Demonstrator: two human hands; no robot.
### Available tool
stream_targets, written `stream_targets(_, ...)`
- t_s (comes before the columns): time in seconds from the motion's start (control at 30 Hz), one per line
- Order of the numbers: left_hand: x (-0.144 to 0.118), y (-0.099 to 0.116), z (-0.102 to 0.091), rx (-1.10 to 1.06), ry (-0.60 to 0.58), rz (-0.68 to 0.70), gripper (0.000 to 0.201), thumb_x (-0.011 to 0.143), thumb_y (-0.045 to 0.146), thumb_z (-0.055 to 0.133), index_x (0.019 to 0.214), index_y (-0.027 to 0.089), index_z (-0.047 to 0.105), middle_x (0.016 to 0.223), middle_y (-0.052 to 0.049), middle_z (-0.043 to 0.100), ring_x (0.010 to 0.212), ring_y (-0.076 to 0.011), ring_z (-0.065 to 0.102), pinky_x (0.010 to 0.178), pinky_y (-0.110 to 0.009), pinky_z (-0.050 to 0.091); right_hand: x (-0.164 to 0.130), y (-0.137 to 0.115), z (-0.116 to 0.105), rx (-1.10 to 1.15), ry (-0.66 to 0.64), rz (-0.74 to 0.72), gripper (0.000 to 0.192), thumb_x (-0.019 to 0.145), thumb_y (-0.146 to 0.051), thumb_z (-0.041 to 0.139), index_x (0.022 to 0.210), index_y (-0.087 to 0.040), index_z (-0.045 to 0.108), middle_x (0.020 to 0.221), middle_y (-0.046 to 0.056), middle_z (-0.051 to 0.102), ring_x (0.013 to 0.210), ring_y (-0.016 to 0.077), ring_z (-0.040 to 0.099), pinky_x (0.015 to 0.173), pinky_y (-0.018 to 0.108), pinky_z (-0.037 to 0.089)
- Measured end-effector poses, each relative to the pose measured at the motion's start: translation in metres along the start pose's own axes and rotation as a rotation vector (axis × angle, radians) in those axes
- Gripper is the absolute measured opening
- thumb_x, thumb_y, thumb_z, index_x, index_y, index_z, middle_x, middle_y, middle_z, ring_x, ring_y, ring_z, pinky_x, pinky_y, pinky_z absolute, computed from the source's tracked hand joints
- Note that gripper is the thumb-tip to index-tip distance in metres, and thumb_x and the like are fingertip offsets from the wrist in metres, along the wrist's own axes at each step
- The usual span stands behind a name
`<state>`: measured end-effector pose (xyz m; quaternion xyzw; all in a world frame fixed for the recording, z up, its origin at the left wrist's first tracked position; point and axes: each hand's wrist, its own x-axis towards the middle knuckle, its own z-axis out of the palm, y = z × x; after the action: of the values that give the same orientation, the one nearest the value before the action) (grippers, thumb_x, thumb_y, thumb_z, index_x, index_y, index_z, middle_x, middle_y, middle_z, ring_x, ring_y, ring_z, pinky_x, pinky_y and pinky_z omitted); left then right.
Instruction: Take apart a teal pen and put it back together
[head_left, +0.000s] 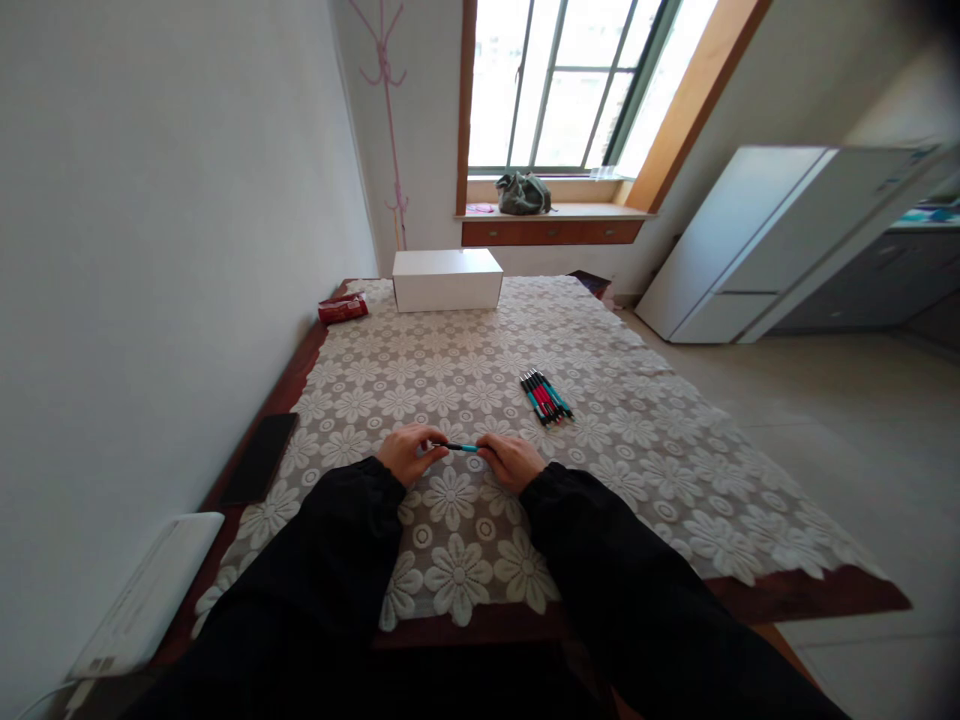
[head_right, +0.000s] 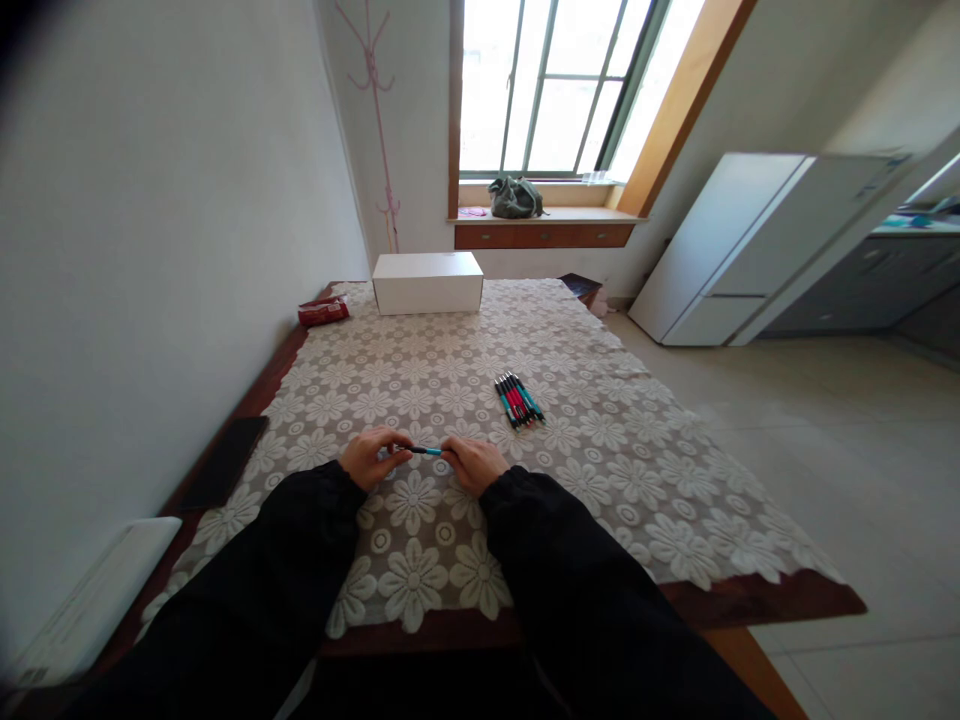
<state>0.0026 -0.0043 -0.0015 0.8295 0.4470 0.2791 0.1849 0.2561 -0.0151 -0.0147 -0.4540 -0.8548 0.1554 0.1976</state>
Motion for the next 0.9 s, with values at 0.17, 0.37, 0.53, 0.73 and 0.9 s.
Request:
stream_targets(0.17, 0.0023, -0.0026, -0.0008, 0.057, -0.036, 0.036, 0.037, 0.097, 0.044, 0.044, 0.081, 0.022, 0.069, 0.076, -0.002, 0.068, 0.078, -0.0162, 0.06, 0.074, -0.029, 0.047, -0.0001, 0.0004, -0.0003, 0.016, 0.025, -0.017, 0.019, 0.098, -0.03, 0.046, 0.104, -0.022, 0.061, 0.094, 0.005, 0.069, 0.085, 0.0184, 0.064, 0.077, 0.028, 0.047)
stream_targets(0.37, 0.0017, -0.0038, 0.0, 0.068, -0.002, 0.042, 0.028, 0.092, 0.043, 0.054, 0.084, 0.021, 0.069, 0.077, -0.003, 0.065, 0.078, -0.0169, 0.059, 0.074, -0.029, 0.047, 0.0003, 0.0005, -0.001, 0.006, 0.008, -0.019, 0.019, 0.099, -0.031, 0.045, 0.101, -0.022, 0.061, 0.093, 0.005, 0.069, 0.085, 0.0186, 0.064, 0.076, 0.028, 0.046)
stream_targets(0.53, 0.001, -0.0012, -0.0008, 0.046, 0.04, 0.02, 0.024, 0.091, 0.041, 0.055, 0.095, 0.022, 0.068, 0.082, -0.003, 0.067, 0.082, -0.0177, 0.06, 0.077, -0.031, 0.046, 0.0003, 0.0017, 0.0001, 0.001, 0.034, -0.025, 0.019, 0.099, -0.031, 0.044, 0.102, -0.022, 0.06, 0.094, 0.006, 0.068, 0.086, 0.0186, 0.064, 0.077, 0.028, 0.046)
stream_targets(0.73, 0.0018, -0.0042, 0.0001, 0.064, -0.029, 0.042, 0.034, 0.096, 0.04, 0.046, 0.078, 0.021, 0.067, 0.078, -0.003, 0.067, 0.082, -0.0181, 0.06, 0.078, -0.031, 0.045, 0.0005, 0.0031, 0.0002, 0.012, 0.057, -0.047, 0.019, 0.099, -0.03, 0.044, 0.102, -0.021, 0.06, 0.094, 0.006, 0.068, 0.085, 0.0188, 0.064, 0.076, 0.028, 0.046)
stream_targets(0.9, 0.0012, -0.0021, -0.0003, 0.059, 0.013, 0.012, 0.018, 0.089, 0.037, 0.06, 0.09, 0.021, 0.067, 0.083, -0.003, 0.067, 0.082, -0.0177, 0.06, 0.077, -0.03, 0.045, 0.0004, 0.0035, 0.0009, -0.014, 0.035, -0.03, 0.021, 0.099, -0.032, 0.043, 0.1, -0.022, 0.061, 0.091, 0.005, 0.069, 0.082, 0.0191, 0.064, 0.074, 0.028, 0.046)
